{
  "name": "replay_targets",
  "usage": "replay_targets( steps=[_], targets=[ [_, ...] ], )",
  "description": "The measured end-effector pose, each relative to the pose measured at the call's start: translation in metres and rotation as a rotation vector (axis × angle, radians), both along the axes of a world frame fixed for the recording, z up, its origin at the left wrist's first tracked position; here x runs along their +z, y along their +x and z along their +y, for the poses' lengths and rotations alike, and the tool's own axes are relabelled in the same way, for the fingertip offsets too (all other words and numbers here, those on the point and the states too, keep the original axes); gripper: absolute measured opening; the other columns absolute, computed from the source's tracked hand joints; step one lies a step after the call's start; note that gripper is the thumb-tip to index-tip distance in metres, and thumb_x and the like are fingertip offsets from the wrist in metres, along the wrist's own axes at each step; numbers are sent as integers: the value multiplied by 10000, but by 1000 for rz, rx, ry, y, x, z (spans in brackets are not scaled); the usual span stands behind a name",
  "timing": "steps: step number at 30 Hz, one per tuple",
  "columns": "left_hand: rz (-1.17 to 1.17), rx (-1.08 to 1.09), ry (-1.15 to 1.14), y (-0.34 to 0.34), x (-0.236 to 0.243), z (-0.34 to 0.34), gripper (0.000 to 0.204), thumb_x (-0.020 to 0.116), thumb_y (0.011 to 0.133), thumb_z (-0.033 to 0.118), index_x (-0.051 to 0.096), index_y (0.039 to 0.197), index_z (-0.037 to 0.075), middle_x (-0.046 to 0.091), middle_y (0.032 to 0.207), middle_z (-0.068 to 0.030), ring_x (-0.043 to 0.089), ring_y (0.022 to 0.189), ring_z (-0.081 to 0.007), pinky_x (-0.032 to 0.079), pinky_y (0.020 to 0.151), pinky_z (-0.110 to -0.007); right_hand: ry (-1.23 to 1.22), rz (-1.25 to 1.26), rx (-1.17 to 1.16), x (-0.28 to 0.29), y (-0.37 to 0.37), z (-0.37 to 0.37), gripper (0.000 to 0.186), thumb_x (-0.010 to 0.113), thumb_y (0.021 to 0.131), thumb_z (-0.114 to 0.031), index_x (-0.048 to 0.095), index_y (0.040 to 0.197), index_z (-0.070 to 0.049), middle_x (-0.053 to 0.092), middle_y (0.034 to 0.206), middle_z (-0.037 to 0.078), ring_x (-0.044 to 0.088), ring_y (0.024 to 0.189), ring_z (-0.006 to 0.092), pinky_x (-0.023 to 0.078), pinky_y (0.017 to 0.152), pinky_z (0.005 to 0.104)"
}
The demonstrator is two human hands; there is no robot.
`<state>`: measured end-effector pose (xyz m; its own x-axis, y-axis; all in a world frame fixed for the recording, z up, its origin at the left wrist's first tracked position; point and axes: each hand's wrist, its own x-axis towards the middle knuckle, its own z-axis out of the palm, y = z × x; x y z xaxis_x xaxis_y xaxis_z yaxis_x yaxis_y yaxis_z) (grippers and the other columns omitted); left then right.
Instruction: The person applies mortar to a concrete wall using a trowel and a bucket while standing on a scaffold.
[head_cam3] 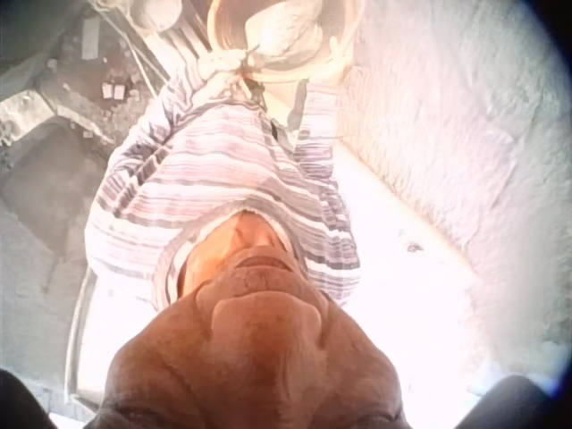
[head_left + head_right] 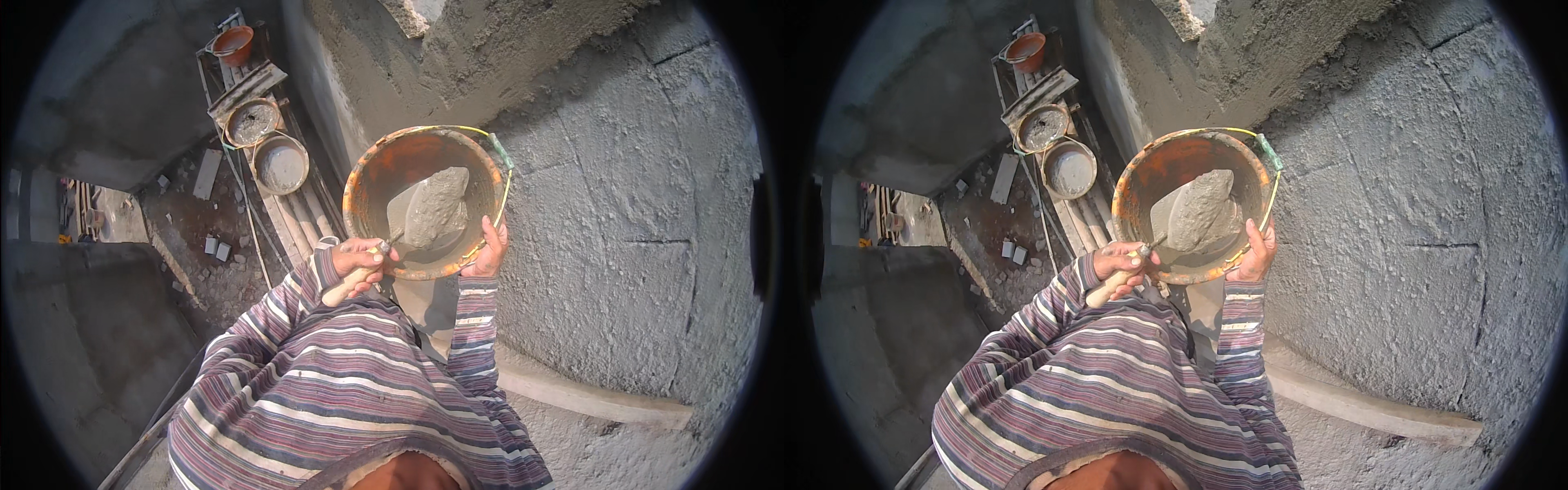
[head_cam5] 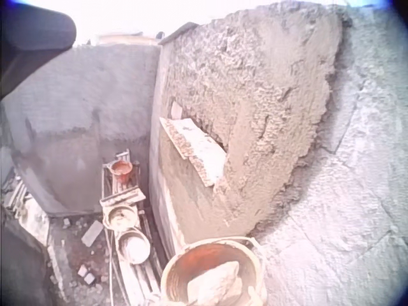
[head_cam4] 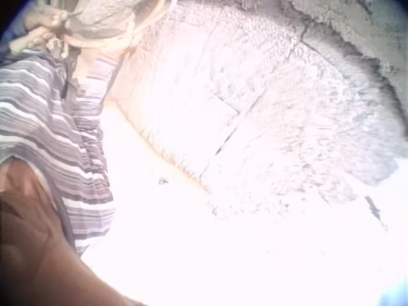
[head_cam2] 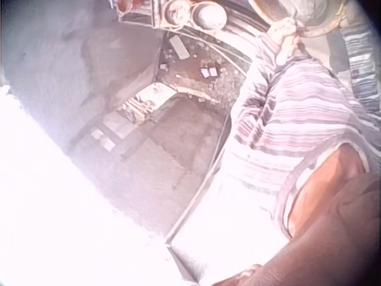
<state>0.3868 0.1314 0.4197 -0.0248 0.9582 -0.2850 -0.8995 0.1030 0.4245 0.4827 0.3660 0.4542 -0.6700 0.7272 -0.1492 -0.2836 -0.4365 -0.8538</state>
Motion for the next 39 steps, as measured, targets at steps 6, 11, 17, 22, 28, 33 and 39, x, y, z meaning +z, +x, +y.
replay_targets(
  steps=[6, 11, 17, 22, 28, 33, 39],
  targets=[
    [165, 469, 9, -9, 24, -24, 469, 580, 817, 180, 389, 1213, 19, 495, 694, -84, 514, 492, -151, 446, 394, -270, 25, -101, -139, -39, 57, 4, 388, 526, 816, -49, 480, 1197, 9, 582, 1084, 113, 576, 960, 204, 454, 862, 314],
    [658, 1173, -361, -32, 7, -4, 437, 568, 818, 86, 392, 1210, 6, 510, 712, -53, 508, 511, -119, 460, 448, -259, 117, -251, -156, -37, 109, -6, 414, 529, 806, -58, 473, 1210, 14, 569, 1115, 107, 565, 983, 220, 442, 875, 322],
    [577, 1595, -828, -72, -88, 143, 476, 572, 828, 137, 370, 1236, 1, 555, 836, -149, 559, 670, -263, 473, 591, -363, 292, -381, -237, -45, 141, -15, 465, 531, 786, -37, 457, 1242, 23, 569, 1126, 108, 559, 996, 209, 431, 898, 305],
    [1159, 802, -71, 64, -21, 232, 453, 611, 806, 154, 435, 1202, 20, 564, 748, -188, 580, 697, -357, 459, 627, -407, 229, -416, -344, -74, 179, 2, 479, 554, 751, -21, 480, 1220, 33, 571, 1109, 106, 557, 987, 215, 425, 896, 319],
    [1458, 485, 212, 68, -4, 121, 358, 625, 770, 107, 466, 1056, -38, 557, 808, -191, 575, 698, -347, 464, 616, -374, 73, -303, -284, -68, 162, -3, 538, 584, 737, -35, 453, 1255, 30, 550, 1146, 103, 552, 995, 211, 410, 916, 321],
    [1788, -579, -181, 13, -58, 44, 485, 576, 772, 188, 411, 1183, -11, 600, 884, -233, 618, 778, -384, 506, 686, -428, 156, -311, -254, -72, 128, 0, 394, 607, 744, -40, 556, 1124, 52, 554, 1134, 72, 537, 977, 159, 386, 901, 285],
    [2161, -720, -460, -14, -49, 93, 431, 496, 831, 172, 381, 1199, -19, 585, 907, -236, 643, 748, -358, 532, 624, -406, 426, -359, -89, -45, 74, 0, 145, 663, 715, -48, 539, 698, 26, 552, 1191, 126, 499, 918, 115, 388, 758, 264]
  ],
)
